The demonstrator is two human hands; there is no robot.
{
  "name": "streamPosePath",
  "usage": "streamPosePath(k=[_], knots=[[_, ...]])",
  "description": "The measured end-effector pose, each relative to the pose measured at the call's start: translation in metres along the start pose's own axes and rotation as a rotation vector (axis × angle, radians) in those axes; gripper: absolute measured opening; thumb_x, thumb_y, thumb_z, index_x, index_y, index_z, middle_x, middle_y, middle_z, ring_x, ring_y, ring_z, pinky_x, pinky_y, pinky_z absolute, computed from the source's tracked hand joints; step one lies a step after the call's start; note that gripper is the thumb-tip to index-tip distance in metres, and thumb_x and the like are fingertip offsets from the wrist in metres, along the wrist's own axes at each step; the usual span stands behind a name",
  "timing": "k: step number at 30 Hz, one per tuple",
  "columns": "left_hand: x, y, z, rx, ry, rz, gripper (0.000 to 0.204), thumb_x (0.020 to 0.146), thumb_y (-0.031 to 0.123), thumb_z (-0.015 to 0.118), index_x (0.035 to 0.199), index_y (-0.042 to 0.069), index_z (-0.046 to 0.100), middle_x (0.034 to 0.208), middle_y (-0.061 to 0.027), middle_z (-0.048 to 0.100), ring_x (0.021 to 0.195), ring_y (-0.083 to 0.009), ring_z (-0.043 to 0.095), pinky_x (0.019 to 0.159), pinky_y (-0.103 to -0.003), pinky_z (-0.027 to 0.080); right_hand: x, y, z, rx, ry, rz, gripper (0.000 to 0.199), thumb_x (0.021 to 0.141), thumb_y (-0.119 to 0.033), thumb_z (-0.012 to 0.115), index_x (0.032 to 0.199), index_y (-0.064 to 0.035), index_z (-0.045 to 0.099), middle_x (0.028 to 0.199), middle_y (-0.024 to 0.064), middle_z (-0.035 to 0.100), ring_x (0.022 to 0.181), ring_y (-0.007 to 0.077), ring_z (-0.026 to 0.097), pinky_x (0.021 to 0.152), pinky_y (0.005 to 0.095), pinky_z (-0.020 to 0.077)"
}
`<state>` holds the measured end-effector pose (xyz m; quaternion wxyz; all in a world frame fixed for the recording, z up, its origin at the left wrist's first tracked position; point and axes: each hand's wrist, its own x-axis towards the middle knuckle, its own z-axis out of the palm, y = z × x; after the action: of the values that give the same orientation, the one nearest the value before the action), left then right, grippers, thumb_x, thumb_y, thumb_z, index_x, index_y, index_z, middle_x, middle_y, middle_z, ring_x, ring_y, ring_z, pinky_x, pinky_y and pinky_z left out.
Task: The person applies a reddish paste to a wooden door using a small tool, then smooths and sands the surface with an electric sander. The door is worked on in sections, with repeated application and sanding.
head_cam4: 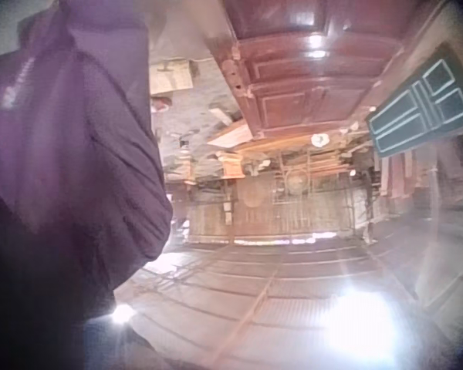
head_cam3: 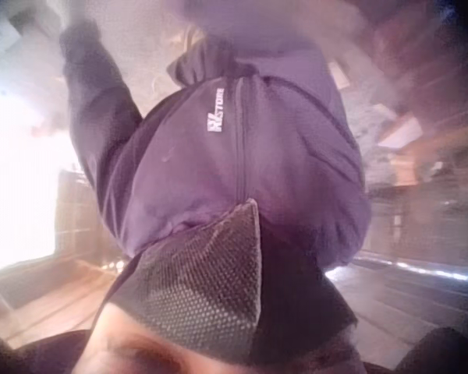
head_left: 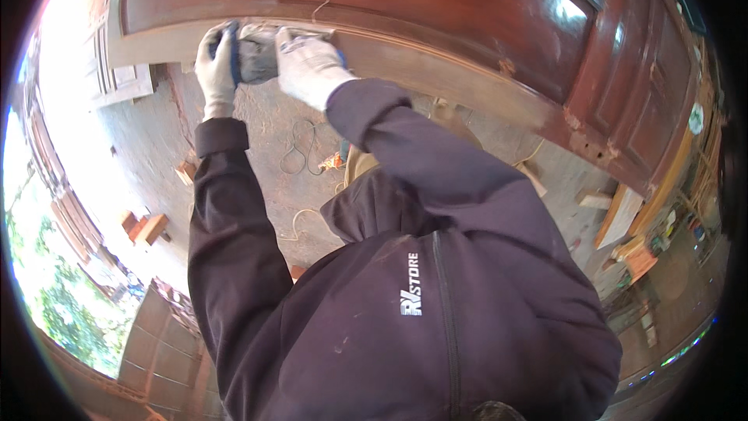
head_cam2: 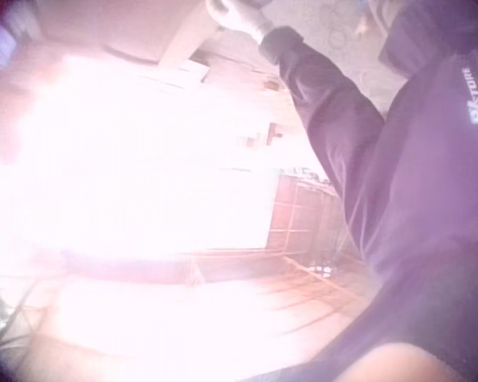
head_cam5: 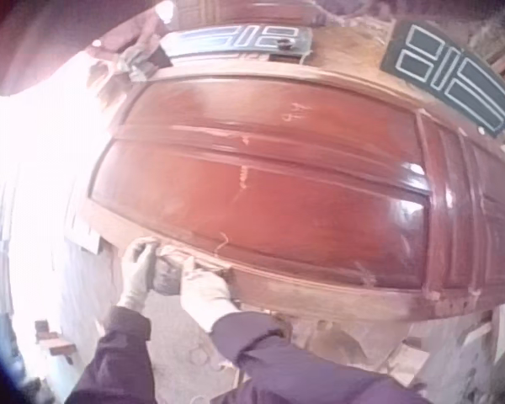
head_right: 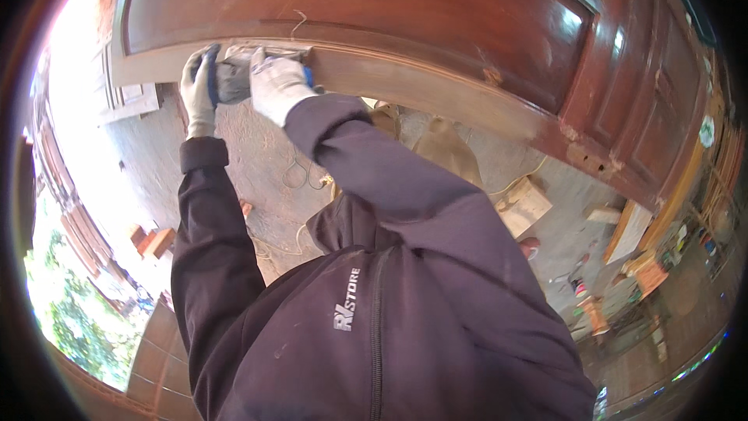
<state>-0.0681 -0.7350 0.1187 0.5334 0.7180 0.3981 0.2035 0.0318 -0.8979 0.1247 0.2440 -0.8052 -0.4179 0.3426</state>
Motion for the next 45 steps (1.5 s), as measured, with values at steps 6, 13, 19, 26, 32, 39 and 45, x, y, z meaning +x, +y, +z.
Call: streamPosePath(k=[6,13,19,26,32,39,45], knots=[[-0.057,0.026,0.065,0.340,-0.188,0.006,0.031,0.097,0.024,0.060,0.109,-0.002,0.070,0.102,-0.0141,0.073,0.094,-0.0210,0.068,0.088,-0.033,0.051,-0.088,0.062,-0.034,0.049,-0.050,0.039,0.068,0.080,-0.013,0.060,0.141,0.0086,0.039,0.096,0.0274,0.070,0.089,0.0405,0.071,0.078,0.0495,0.0556],[-0.159,0.096,0.229,0.347,-0.340,-0.021,0.034,0.096,0.025,0.060,0.114,-0.003,0.068,0.105,-0.0198,0.072,0.099,-0.0258,0.069,0.089,-0.036,0.052,-0.244,0.174,-0.098,-0.207,0.194,0.034,0.080,0.077,-0.032,0.077,0.144,-0.0051,0.044,0.109,0.0159,0.068,0.101,0.0319,0.067,0.085,0.0439,0.0550],[-0.234,0.135,0.367,0.318,-0.412,-0.113,0.028,0.095,0.032,0.053,0.100,0.008,0.067,0.103,-0.0206,0.068,0.100,-0.0411,0.064,0.089,-0.050,0.050,-0.324,0.250,-0.145,-0.229,0.359,0.034,0.091,0.071,-0.040,0.084,0.141,0.0011,0.044,0.138,0.0218,0.052,0.129,0.0378,0.051,0.110,0.0464,0.0419],[-0.276,0.140,0.411,0.103,-0.395,-0.033,0.022,0.094,0.025,0.053,0.093,0.005,0.064,0.096,-0.0210,0.068,0.099,-0.0406,0.062,0.088,-0.049,0.048,-0.340,0.281,-0.158,-0.398,0.404,-0.018,0.086,0.064,-0.031,0.086,0.137,-0.0032,0.052,0.133,0.0176,0.060,0.122,0.0363,0.058,0.104,0.0452,0.0455],[-0.193,0.099,0.290,0.161,-0.249,-0.116,0.030,0.098,0.028,0.049,0.104,0.004,0.066,0.105,-0.0225,0.068,0.100,-0.0429,0.064,0.090,-0.050,0.049,-0.220,0.182,-0.114,-0.387,0.433,-0.169,0.080,0.059,-0.031,0.085,0.129,-0.0061,0.056,0.120,0.0129,0.062,0.113,0.0297,0.061,0.097,0.0422,0.0483],[-0.065,0.019,0.144,-0.006,-0.081,-0.233,0.039,0.099,0.029,0.055,0.118,-0.004,0.066,0.113,-0.0173,0.070,0.103,-0.0246,0.066,0.092,-0.036,0.051,-0.071,0.068,-0.063,-0.368,0.450,-0.335,0.030,0.081,-0.028,0.068,0.099,-0.0056,0.060,0.091,0.0094,0.062,0.084,0.0222,0.061,0.074,0.0381,0.0494],[-0.009,-0.006,0.090,-0.305,-0.024,-0.334,0.033,0.101,0.025,0.053,0.105,-0.004,0.068,0.099,-0.0111,0.071,0.090,-0.0189,0.065,0.084,-0.033,0.051,-0.023,0.024,-0.045,-0.500,0.450,-0.234,0.036,0.080,-0.034,0.068,0.103,-0.0071,0.061,0.093,0.0100,0.068,0.082,0.0252,0.067,0.070,0.0412,0.0528]])
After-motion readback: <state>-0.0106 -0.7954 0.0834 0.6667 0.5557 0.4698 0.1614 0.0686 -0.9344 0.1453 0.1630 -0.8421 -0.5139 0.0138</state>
